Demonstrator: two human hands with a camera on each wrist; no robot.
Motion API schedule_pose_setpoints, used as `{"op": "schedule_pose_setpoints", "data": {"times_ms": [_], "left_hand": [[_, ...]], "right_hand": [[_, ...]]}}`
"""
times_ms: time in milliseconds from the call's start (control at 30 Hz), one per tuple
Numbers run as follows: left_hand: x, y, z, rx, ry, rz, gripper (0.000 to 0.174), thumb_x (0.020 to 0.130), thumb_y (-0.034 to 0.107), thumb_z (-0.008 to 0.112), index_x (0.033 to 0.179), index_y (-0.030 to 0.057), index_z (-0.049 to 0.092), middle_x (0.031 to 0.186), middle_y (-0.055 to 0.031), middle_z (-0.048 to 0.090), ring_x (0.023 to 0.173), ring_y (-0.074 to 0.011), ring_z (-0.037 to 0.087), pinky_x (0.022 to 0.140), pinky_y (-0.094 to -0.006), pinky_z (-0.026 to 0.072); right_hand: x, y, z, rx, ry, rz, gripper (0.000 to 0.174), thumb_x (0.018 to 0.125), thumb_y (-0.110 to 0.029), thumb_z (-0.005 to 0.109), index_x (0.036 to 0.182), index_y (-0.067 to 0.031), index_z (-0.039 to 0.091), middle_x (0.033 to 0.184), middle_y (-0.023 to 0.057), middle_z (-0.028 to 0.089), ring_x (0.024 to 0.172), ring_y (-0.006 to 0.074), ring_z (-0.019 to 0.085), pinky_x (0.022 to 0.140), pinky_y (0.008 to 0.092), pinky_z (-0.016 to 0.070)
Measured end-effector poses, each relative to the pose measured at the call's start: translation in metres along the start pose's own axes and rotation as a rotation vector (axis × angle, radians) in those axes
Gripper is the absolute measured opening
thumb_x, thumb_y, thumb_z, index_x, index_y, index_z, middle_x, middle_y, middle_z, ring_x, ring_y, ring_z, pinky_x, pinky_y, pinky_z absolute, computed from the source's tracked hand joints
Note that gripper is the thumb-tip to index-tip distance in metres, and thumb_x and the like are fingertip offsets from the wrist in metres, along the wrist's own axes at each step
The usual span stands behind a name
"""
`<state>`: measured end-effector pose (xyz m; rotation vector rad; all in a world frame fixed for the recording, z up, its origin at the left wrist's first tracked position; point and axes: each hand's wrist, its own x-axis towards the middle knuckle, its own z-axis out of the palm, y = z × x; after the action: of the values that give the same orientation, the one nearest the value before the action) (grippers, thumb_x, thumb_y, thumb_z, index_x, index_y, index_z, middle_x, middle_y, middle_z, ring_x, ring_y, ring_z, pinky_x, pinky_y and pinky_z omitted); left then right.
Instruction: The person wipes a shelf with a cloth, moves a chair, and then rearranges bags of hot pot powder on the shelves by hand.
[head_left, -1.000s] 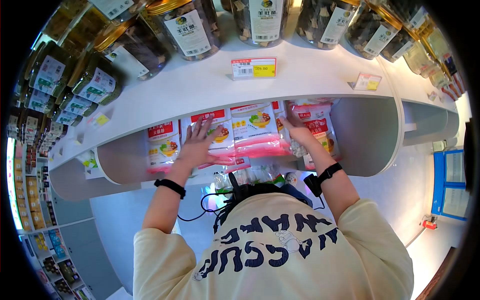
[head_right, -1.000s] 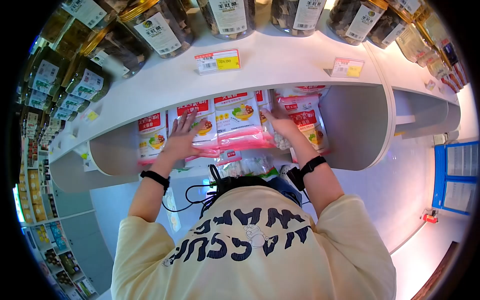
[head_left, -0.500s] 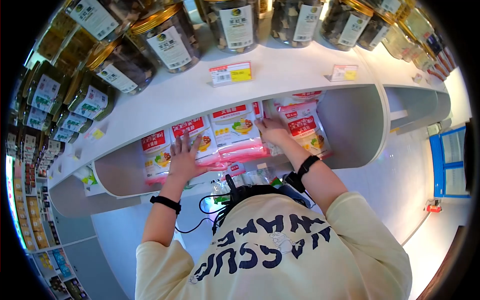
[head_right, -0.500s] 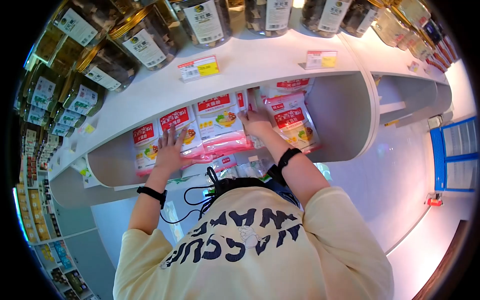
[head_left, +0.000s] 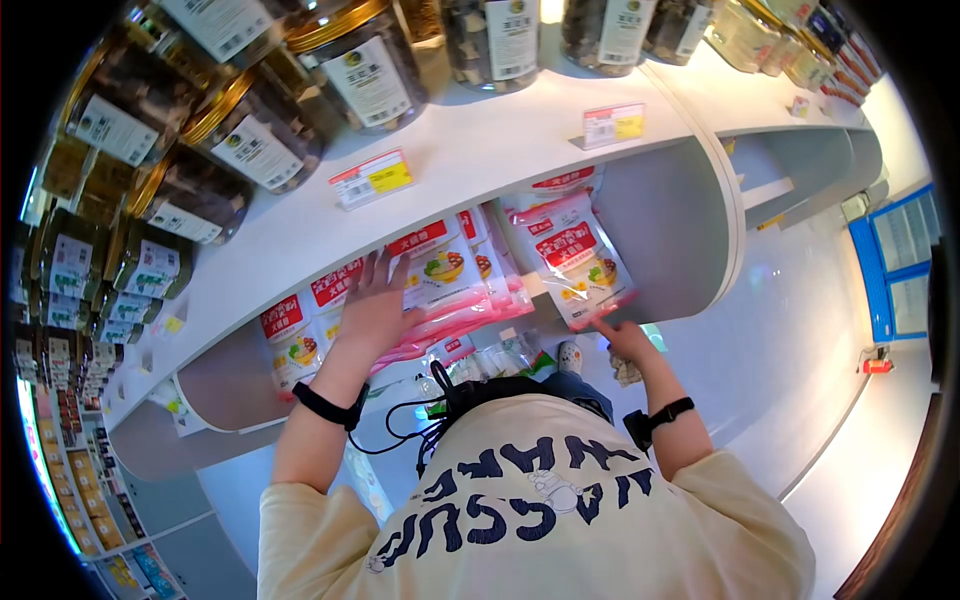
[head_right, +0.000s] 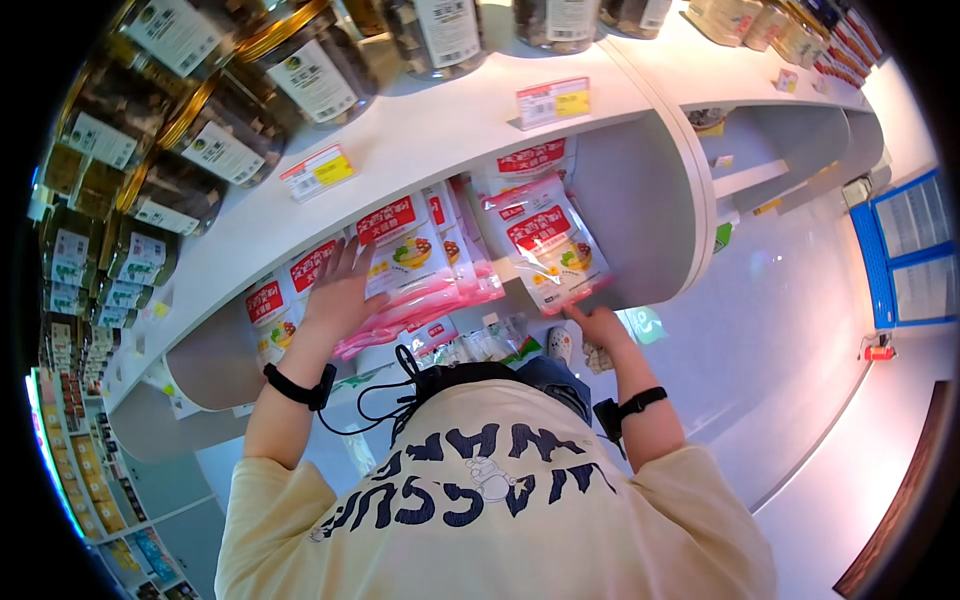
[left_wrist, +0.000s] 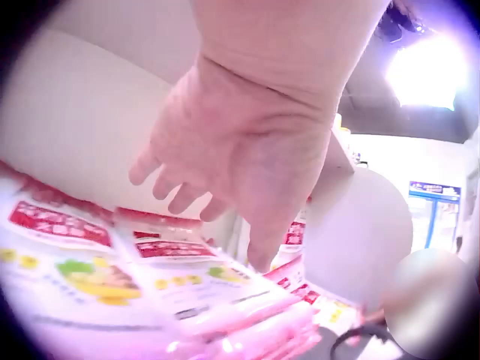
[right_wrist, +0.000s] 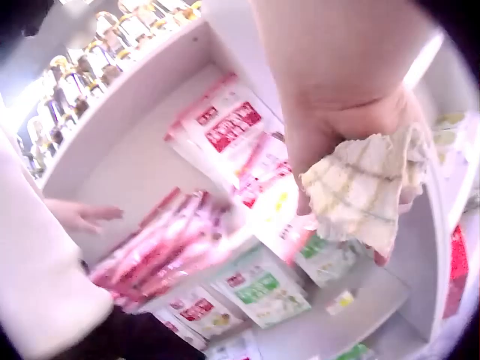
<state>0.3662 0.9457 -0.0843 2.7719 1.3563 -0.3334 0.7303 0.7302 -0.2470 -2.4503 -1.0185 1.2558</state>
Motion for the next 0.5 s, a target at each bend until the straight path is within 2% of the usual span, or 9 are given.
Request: {"op": "schedule_pose_setpoints", "data": {"times_ms": [33, 67, 100, 133, 200, 333, 433, 467, 500], "left_hand": [[0.011, 0.011, -0.008, -0.060, 0.023, 0.042, 0.089, 0.079, 0.039, 0.074, 0.150, 0.0092, 0.029, 0.153, -0.0199, 0.031, 0.143, -0.0377, 0.028, 0.113, -0.0498, 0.0329], [0.024, 0.023, -0.014, -0.138, 0.093, 0.115, 0.081, 0.080, 0.035, 0.073, 0.146, 0.0063, 0.036, 0.147, -0.0223, 0.039, 0.138, -0.0376, 0.037, 0.112, -0.0450, 0.0362], [0.040, 0.036, -0.017, -0.268, 0.076, 0.104, 0.080, 0.081, 0.035, 0.073, 0.145, 0.0054, 0.037, 0.146, -0.0223, 0.041, 0.136, -0.0370, 0.039, 0.111, -0.0436, 0.0367], [0.058, 0.050, -0.021, -0.396, 0.056, 0.092, 0.079, 0.081, 0.035, 0.073, 0.144, 0.0045, 0.037, 0.144, -0.0223, 0.043, 0.135, -0.0364, 0.041, 0.110, -0.0422, 0.0373], [0.098, 0.064, -0.018, -0.637, 0.085, 0.076, 0.074, 0.083, 0.033, 0.073, 0.142, 0.0031, 0.040, 0.140, -0.0210, 0.048, 0.131, -0.0337, 0.046, 0.108, -0.0393, 0.0388], [0.208, 0.065, 0.050, -1.154, 0.191, 0.127, 0.064, 0.086, 0.031, 0.073, 0.138, 0.0026, 0.047, 0.133, -0.0145, 0.055, 0.122, -0.0253, 0.053, 0.102, -0.0347, 0.0421], [0.232, 0.073, 0.055, -1.434, 0.322, 0.155, 0.058, 0.085, 0.027, 0.076, 0.133, 0.0041, 0.053, 0.129, -0.0100, 0.057, 0.114, -0.0203, 0.055, 0.099, -0.0331, 0.0437], [0.236, 0.077, 0.061, -1.447, 0.327, 0.145, 0.058, 0.085, 0.027, 0.076, 0.133, 0.0042, 0.053, 0.129, -0.0100, 0.057, 0.114, -0.0204, 0.055, 0.099, -0.0331, 0.0437], [0.241, 0.081, 0.067, -1.460, 0.332, 0.136, 0.059, 0.084, 0.027, 0.077, 0.133, 0.0042, 0.053, 0.129, -0.0100, 0.057, 0.114, -0.0205, 0.055, 0.099, -0.0331, 0.0436]], "right_hand": [[0.015, 0.010, 0.012, 0.363, -0.004, -0.035, 0.049, 0.094, -0.046, 0.058, 0.110, 0.0000, 0.064, 0.096, 0.0167, 0.069, 0.083, 0.0269, 0.069, 0.078, 0.0388, 0.0546], [0.031, 0.016, 0.026, 0.724, -0.009, -0.073, 0.049, 0.095, -0.045, 0.058, 0.115, -0.0002, 0.061, 0.098, 0.0162, 0.069, 0.083, 0.0264, 0.070, 0.076, 0.0390, 0.0553], [0.040, 0.018, 0.036, 1.085, -0.015, -0.110, 0.048, 0.096, -0.043, 0.058, 0.120, -0.0004, 0.059, 0.099, 0.0157, 0.069, 0.082, 0.0260, 0.070, 0.075, 0.0392, 0.0560], [0.049, 0.010, 0.037, 1.553, -0.175, -0.010, 0.045, 0.097, -0.032, 0.061, 0.129, -0.0016, 0.051, 0.106, 0.0137, 0.068, 0.086, 0.0261, 0.070, 0.073, 0.0388, 0.0580], [0.061, -0.011, 0.035, 1.536, -0.229, -0.044, 0.041, 0.096, -0.027, 0.062, 0.128, -0.0029, 0.052, 0.107, 0.0130, 0.068, 0.086, 0.0265, 0.070, 0.073, 0.0399, 0.0591], [0.044, -0.030, 0.014, 1.408, -0.186, -0.201, 0.040, 0.095, -0.017, 0.063, 0.132, -0.0059, 0.050, 0.113, 0.0123, 0.066, 0.092, 0.0280, 0.069, 0.079, 0.0418, 0.0592], [0.027, -0.030, 0.011, 1.596, -0.119, -0.270, 0.042, 0.096, -0.014, 0.061, 0.135, -0.0077, 0.047, 0.119, 0.0120, 0.064, 0.102, 0.0281, 0.066, 0.082, 0.0416, 0.0581], [0.032, -0.031, 0.012, 1.650, -0.102, -0.230, 0.043, 0.097, -0.015, 0.060, 0.137, -0.0071, 0.046, 0.124, 0.0112, 0.061, 0.108, 0.0261, 0.063, 0.085, 0.0401, 0.0567], [0.040, -0.035, 0.012, 1.693, -0.105, -0.227, 0.044, 0.097, -0.019, 0.061, 0.137, -0.0081, 0.046, 0.123, 0.0108, 0.062, 0.106, 0.0245, 0.064, 0.083, 0.0385, 0.0563]]}}
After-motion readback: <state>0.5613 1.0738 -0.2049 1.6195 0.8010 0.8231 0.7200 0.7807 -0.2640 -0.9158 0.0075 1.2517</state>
